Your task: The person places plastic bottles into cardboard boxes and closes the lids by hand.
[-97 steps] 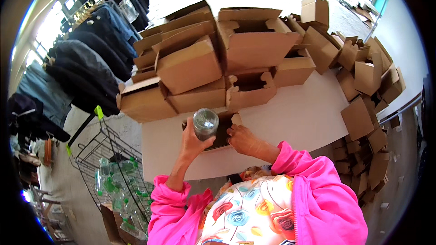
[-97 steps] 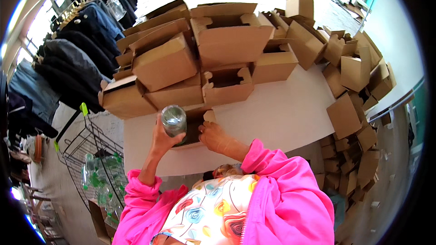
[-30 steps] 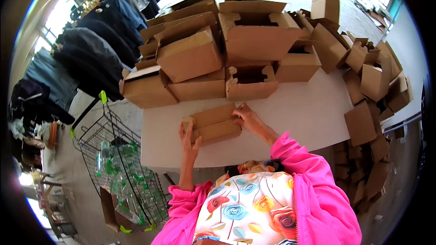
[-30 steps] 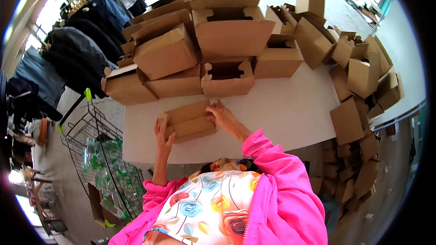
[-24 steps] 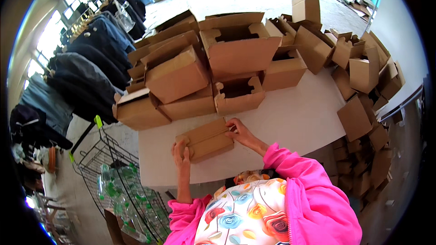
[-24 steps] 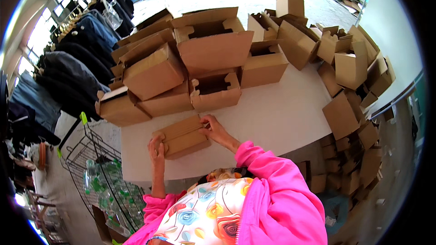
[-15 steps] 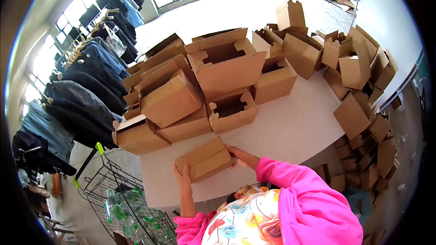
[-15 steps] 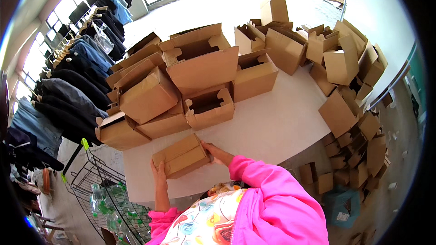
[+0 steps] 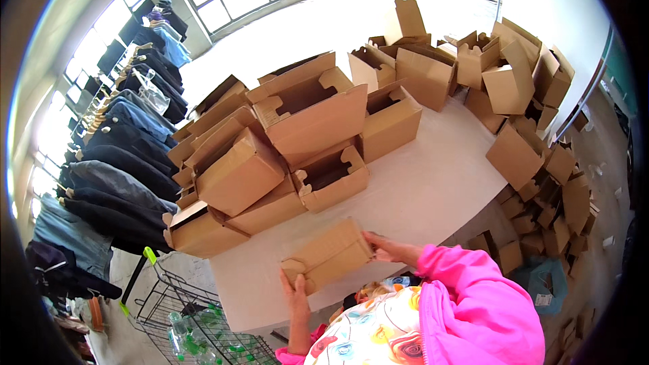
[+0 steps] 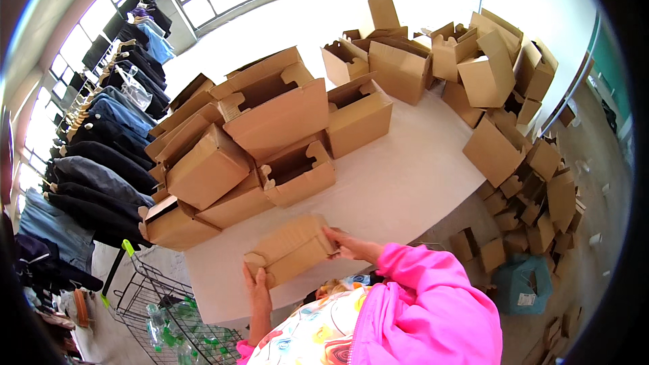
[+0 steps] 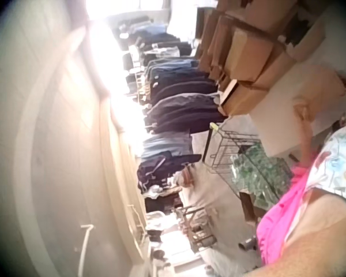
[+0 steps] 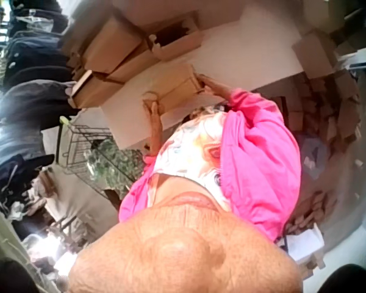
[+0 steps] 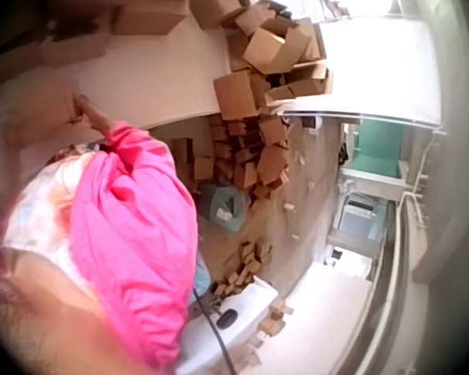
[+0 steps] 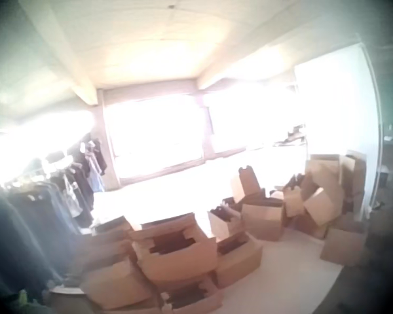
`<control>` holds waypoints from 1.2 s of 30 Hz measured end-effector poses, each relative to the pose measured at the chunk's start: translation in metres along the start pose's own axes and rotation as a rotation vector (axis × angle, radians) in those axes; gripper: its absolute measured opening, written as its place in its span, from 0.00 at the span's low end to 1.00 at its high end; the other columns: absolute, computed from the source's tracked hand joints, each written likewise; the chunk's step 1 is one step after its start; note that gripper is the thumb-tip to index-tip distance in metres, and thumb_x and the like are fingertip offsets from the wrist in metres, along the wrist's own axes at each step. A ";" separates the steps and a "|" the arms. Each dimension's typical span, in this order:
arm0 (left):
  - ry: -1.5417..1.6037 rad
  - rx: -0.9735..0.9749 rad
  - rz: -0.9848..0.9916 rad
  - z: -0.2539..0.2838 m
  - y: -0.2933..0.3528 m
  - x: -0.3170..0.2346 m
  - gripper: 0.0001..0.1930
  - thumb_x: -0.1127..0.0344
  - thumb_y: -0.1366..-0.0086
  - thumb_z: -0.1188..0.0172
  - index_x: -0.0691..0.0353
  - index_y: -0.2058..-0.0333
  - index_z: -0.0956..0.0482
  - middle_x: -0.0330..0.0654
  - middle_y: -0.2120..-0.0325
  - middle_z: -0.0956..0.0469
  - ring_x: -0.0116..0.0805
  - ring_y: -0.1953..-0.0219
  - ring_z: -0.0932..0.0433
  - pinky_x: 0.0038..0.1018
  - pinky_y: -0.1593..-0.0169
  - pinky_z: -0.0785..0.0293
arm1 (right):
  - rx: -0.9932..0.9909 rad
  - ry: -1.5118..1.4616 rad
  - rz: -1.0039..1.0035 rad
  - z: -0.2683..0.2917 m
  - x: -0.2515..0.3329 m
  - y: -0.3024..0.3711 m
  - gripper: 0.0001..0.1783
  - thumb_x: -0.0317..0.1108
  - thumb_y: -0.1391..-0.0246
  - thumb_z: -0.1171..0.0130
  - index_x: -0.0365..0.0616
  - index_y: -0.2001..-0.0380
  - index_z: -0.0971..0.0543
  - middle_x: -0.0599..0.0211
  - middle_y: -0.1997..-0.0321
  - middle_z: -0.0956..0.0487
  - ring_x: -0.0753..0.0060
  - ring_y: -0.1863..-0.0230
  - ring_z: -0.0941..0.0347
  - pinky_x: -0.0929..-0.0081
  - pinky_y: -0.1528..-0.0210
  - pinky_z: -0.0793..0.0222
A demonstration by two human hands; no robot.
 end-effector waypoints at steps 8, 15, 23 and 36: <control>0.011 0.575 -0.188 -0.190 0.027 -0.101 0.32 0.71 0.38 0.49 0.58 0.37 0.52 0.45 0.44 0.44 0.35 0.44 0.40 0.28 0.45 0.39 | -0.259 0.052 0.533 0.036 0.103 0.208 0.31 0.52 0.41 0.56 0.46 0.41 0.39 0.66 0.42 0.33 0.68 0.44 0.35 0.67 0.47 0.34; -0.156 0.805 -0.626 -0.350 -0.028 -0.171 0.33 0.72 0.37 0.51 0.62 0.37 0.57 0.46 0.41 0.47 0.34 0.41 0.47 0.29 0.40 0.48 | -0.392 -0.072 0.912 0.133 0.201 0.267 0.32 0.50 0.39 0.60 0.43 0.38 0.46 0.63 0.37 0.39 0.64 0.41 0.38 0.64 0.44 0.36; 0.021 0.473 -0.715 -0.444 -0.130 -0.231 0.37 0.72 0.36 0.53 0.54 0.36 0.66 0.47 0.38 0.56 0.35 0.37 0.55 0.32 0.38 0.53 | -0.350 0.253 0.915 0.118 0.484 0.173 0.29 0.45 0.39 0.56 0.46 0.38 0.42 0.68 0.39 0.37 0.74 0.41 0.38 0.74 0.44 0.39; 0.255 0.020 -0.394 -0.498 -0.296 -0.163 0.40 0.74 0.41 0.49 0.55 0.36 0.64 0.49 0.38 0.57 0.43 0.36 0.56 0.35 0.35 0.58 | -0.156 0.702 0.808 0.056 0.653 -0.108 0.27 0.45 0.40 0.55 0.46 0.41 0.39 0.68 0.41 0.34 0.73 0.43 0.37 0.74 0.45 0.39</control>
Point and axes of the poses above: each hand's wrist, its own y-axis away from the middle knuckle, its own z-axis out of the back of the hand, x = y × z, the point moved 3 cm from there along -y, towards the middle knuckle
